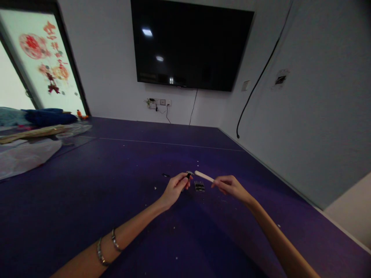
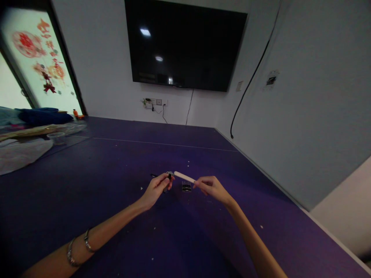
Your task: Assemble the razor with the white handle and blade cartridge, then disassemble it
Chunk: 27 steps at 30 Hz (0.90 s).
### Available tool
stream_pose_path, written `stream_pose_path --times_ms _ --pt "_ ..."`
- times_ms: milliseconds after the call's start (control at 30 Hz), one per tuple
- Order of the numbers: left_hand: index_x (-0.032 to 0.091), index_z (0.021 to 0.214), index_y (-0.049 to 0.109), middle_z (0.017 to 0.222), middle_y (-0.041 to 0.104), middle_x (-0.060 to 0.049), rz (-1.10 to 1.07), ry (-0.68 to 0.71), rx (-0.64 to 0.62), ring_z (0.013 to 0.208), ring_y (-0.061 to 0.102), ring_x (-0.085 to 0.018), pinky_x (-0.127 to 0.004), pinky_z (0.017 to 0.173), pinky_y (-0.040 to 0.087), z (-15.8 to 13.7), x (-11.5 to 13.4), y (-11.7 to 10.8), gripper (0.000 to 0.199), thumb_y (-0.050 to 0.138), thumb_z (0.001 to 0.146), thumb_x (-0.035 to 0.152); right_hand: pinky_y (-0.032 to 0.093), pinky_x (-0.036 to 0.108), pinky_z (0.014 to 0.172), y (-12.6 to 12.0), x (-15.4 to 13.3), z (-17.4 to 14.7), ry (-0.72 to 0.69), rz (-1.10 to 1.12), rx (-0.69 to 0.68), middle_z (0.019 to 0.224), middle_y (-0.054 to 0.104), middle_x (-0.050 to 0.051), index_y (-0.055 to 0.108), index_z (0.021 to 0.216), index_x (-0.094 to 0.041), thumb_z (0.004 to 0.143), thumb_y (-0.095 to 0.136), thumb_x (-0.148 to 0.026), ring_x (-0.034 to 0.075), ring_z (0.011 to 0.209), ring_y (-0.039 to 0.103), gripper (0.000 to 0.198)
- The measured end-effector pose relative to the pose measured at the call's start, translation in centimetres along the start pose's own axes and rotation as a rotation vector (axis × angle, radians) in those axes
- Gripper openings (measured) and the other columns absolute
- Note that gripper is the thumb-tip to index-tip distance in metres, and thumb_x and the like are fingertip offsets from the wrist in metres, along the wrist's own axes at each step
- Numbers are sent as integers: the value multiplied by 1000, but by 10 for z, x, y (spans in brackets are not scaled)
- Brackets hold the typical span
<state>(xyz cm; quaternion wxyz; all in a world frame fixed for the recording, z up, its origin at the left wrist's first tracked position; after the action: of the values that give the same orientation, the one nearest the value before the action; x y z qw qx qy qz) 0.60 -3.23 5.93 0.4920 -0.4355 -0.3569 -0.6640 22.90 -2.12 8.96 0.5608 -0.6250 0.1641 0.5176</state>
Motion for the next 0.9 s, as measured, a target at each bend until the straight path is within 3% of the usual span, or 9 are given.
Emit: stream_pose_path --times_ms 400,633,900 --pt "13 81 57 60 42 2 -467 -201 -97 53 38 -7 -24 59 34 -9 7 22 24 56 80 36 24 22 45 4 2 1 -15 22 34 46 38 -5 67 73 -12 77 52 -51 7 43 33 42" --pt "13 82 57 60 42 2 -530 -250 -134 54 38 -8 -26 60 36 -11 9 23 22 56 80 35 25 22 44 4 4 1 -20 13 70 45 39 -4 67 72 -12 75 53 -52 7 44 34 43" --pt "12 82 57 60 42 3 -482 -198 -135 54 39 -7 -24 59 35 -10 11 21 23 57 79 35 25 22 45 4 10 3 -31 59 46 46 39 -5 68 74 -11 75 53 -52 7 43 34 43"
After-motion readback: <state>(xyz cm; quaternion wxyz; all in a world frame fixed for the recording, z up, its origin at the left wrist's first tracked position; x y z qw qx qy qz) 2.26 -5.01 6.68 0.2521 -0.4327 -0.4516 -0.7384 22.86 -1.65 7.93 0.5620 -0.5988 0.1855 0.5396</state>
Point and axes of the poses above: each hand's wrist, its own z-axis towards the middle knuckle, its own y-axis out of the palm, x = y × z, the point moved 2 cm from there along z, towards the middle knuckle
